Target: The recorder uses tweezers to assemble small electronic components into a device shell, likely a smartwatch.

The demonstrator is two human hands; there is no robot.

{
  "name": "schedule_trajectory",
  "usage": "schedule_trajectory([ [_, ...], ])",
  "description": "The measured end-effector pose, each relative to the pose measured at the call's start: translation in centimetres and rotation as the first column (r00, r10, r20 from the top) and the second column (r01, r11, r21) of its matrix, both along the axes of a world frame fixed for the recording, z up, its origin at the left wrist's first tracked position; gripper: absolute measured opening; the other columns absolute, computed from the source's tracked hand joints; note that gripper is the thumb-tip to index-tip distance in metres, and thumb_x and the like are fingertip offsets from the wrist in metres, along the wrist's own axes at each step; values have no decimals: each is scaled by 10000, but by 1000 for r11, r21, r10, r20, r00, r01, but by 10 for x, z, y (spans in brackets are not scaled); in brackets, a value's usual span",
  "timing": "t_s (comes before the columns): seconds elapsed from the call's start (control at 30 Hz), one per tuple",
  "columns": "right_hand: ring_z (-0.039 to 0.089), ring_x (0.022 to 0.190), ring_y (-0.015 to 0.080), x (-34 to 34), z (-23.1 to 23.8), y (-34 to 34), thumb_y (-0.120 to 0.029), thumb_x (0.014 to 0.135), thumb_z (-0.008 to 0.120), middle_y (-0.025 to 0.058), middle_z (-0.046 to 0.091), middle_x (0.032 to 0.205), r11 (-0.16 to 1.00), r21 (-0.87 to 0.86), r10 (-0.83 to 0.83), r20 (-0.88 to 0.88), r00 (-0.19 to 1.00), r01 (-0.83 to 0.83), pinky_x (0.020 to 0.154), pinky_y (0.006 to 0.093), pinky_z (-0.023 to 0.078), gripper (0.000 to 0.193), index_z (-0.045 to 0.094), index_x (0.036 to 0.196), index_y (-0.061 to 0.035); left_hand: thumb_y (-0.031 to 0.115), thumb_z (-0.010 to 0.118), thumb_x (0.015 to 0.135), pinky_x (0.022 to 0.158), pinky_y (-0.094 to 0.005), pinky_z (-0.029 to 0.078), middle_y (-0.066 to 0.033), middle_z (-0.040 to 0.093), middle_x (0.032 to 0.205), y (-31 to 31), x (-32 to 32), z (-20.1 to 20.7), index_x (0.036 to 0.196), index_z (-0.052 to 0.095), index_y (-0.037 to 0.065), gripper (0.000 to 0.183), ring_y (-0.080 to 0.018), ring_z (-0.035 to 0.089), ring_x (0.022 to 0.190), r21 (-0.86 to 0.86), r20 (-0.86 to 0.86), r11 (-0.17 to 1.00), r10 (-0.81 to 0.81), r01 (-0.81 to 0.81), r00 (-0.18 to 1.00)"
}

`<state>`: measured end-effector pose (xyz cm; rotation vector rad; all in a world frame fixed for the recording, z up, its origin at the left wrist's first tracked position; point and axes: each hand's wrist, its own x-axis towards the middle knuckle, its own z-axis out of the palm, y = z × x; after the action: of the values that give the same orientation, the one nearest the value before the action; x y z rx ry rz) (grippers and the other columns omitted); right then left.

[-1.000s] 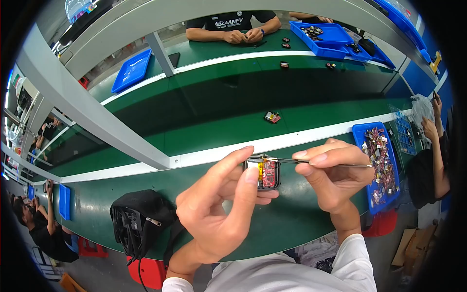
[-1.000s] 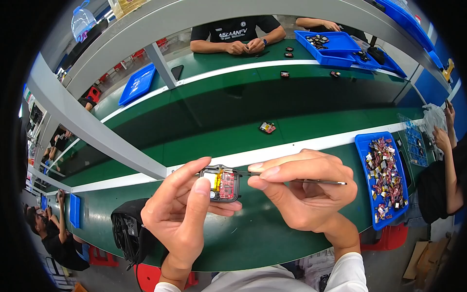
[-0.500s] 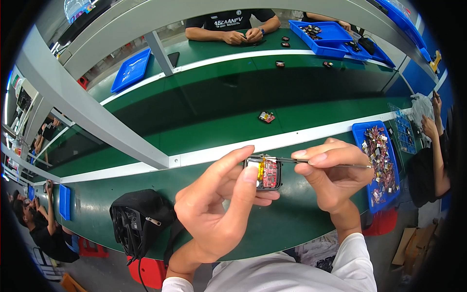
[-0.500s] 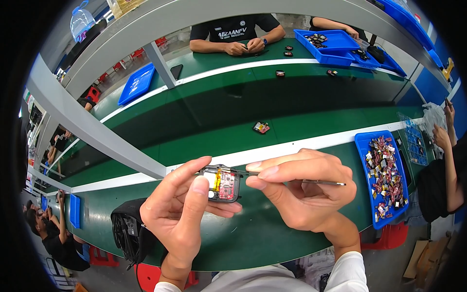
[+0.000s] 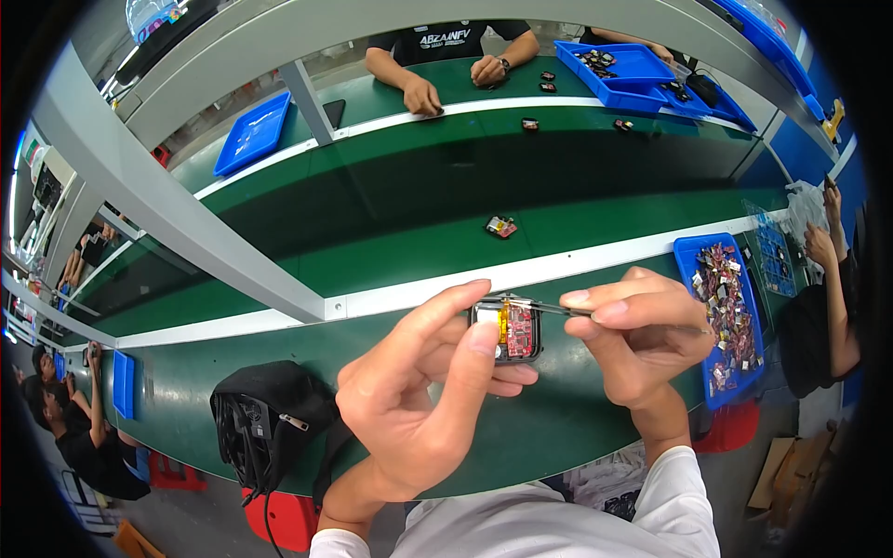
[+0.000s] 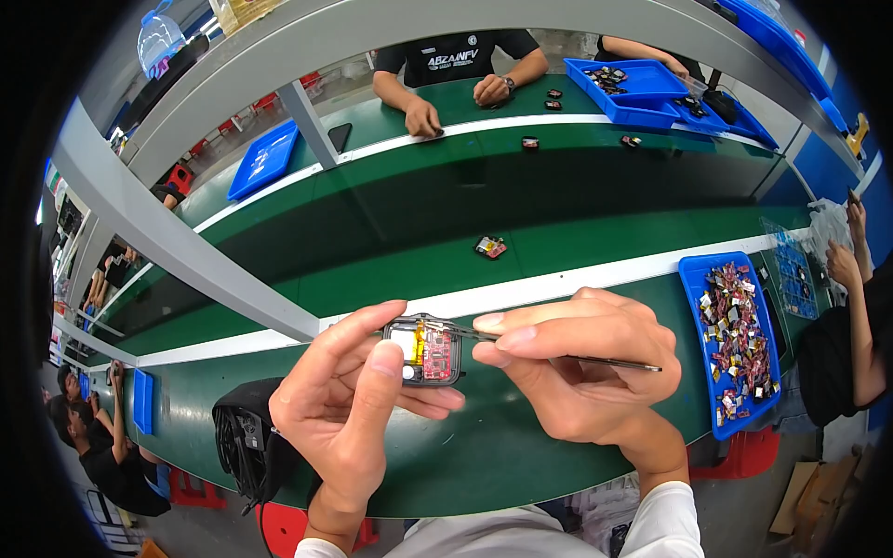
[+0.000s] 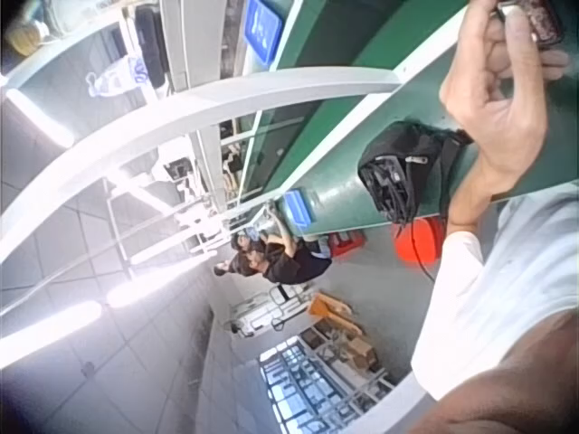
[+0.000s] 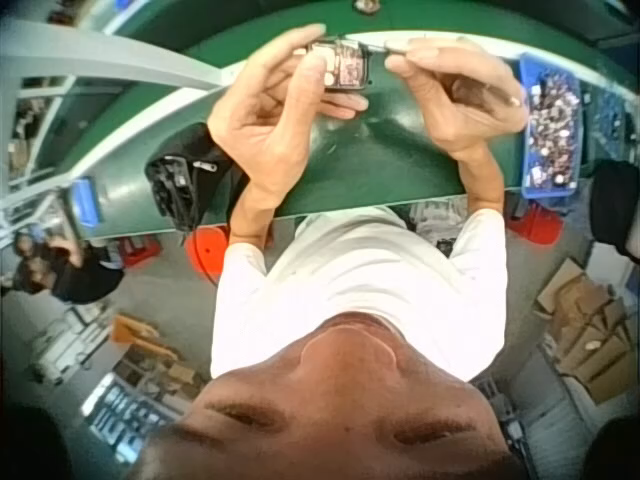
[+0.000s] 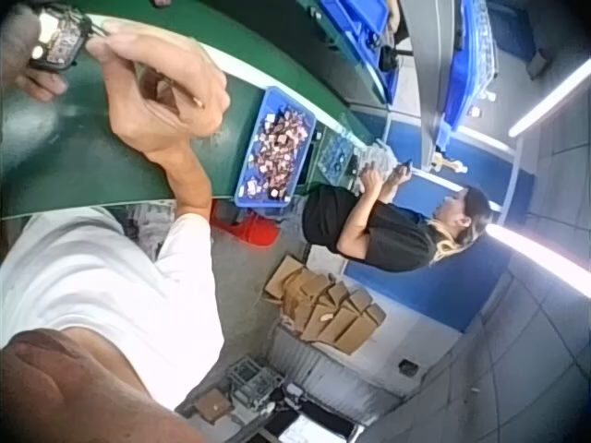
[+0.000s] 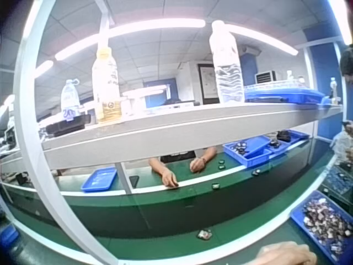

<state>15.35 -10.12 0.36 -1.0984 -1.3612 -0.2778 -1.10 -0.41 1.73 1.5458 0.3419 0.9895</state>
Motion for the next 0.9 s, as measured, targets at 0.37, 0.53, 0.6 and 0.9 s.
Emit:
schedule_trajectory([
  [0.37, 542, 478, 77, 2, 6, -7, -14, 638, 895, 49, 770, 854, 995, -32, -88, 227, 970, 98, 444, 206, 325, 373, 699, 929, -137, -31, 508, 950, 551, -291, 618, -210, 696, 841, 3, -2, -4, 1141, 547, -142, 224, -242, 725, 669, 62, -19, 998, -16, 17, 1000],
  [0.53, 500, 461, 63, 2, 7, -13, -43, 653, 885, 35, 774, 910, 996, -21, -74, 295, 953, 84, 438, 196, 312, 356, 706, 940, -155, -46, 518, 941, 522, -255, 593, -189, 701, 835, 3, -2, -3, 1082, 554, -120, 163, -196, 710, 642, 75, -29, 997, 5, -3, 1000],
  [0.6, 498, 462, 61, 3, 8, -14, -54, 673, 873, 33, 774, 921, 997, -19, -62, 321, 945, 71, 441, 193, 315, 332, 710, 945, -154, -48, 522, 938, 515, -250, 588, -185, 702, 835, 2, -3, -2, 1072, 556, -115, 154, -188, 706, 635, 66, -31, 998, 6, -4, 1000],
  [0.9, 513, 471, 56, 1, 9, -16, -72, 681, 877, 19, 775, 923, 997, -37, -49, 264, 963, 61, 446, 189, 319, 292, 722, 904, -178, -60, 546, 921, 490, -245, 571, -184, 701, 836, 4, -6, -4, 1055, 568, -100, 141, -181, 698, 616, 77, -24, 997, -17, 19, 1000],
])
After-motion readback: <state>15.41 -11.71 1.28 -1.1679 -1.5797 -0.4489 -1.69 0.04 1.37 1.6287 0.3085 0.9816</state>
